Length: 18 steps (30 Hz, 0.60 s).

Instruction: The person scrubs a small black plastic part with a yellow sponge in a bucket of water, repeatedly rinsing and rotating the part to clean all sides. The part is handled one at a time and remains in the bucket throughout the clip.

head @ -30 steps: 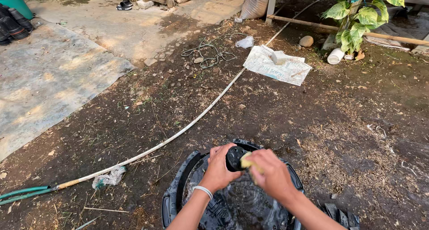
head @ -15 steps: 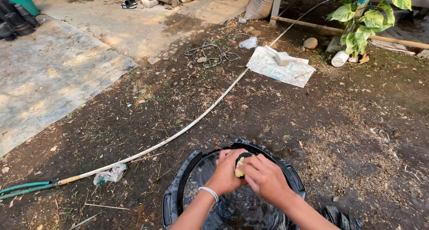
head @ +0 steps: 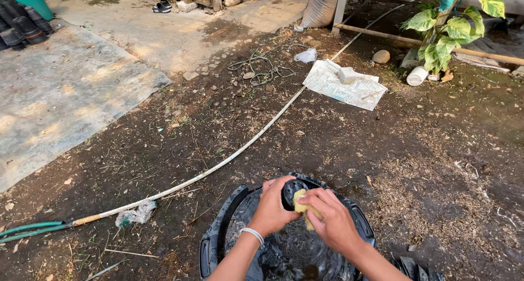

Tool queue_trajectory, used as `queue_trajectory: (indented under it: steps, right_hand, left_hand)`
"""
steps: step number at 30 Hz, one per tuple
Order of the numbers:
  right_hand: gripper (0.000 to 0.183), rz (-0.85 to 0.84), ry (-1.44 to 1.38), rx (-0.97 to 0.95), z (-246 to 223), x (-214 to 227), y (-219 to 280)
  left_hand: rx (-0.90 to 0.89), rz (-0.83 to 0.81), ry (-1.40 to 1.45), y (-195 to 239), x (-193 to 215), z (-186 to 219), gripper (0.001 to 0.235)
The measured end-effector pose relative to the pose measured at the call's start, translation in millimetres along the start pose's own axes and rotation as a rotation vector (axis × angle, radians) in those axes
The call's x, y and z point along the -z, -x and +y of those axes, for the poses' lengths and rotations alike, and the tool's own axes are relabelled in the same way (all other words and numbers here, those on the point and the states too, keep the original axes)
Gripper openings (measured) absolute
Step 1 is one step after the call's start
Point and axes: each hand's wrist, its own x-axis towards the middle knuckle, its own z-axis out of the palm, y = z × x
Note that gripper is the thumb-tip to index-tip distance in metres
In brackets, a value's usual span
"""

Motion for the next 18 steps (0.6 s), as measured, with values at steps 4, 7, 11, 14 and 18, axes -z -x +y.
queue_trajectory:
  steps: [4,7,11,14,18]
  right_hand:
    - [0.025,-0.048,0.122,-0.240,10,9,0]
    - [0.028,0.045,0.001,-0.333,22,12,-7]
    - [0.035,0.175,-0.108,-0.296,37,-6,-2]
    - [0.039,0.181,-0.194,-0.326,52,-24,1]
    - [0.044,0.212,-0.304,-0.460,78,-51,-1]
  left_hand:
    - [0.147,-0.055,0.319,-3,13,-7,0.075]
    - [0.279,-0.040,0.520,-6,12,-13,0.074]
    - [0.440,-0.001,0.588,-8,-3,-30,0.068]
    - [0.497,0.001,0.834,-5,-14,-31,0.062]
    - [0.421,-0.144,1.330,-7,-2,-21,0.056]
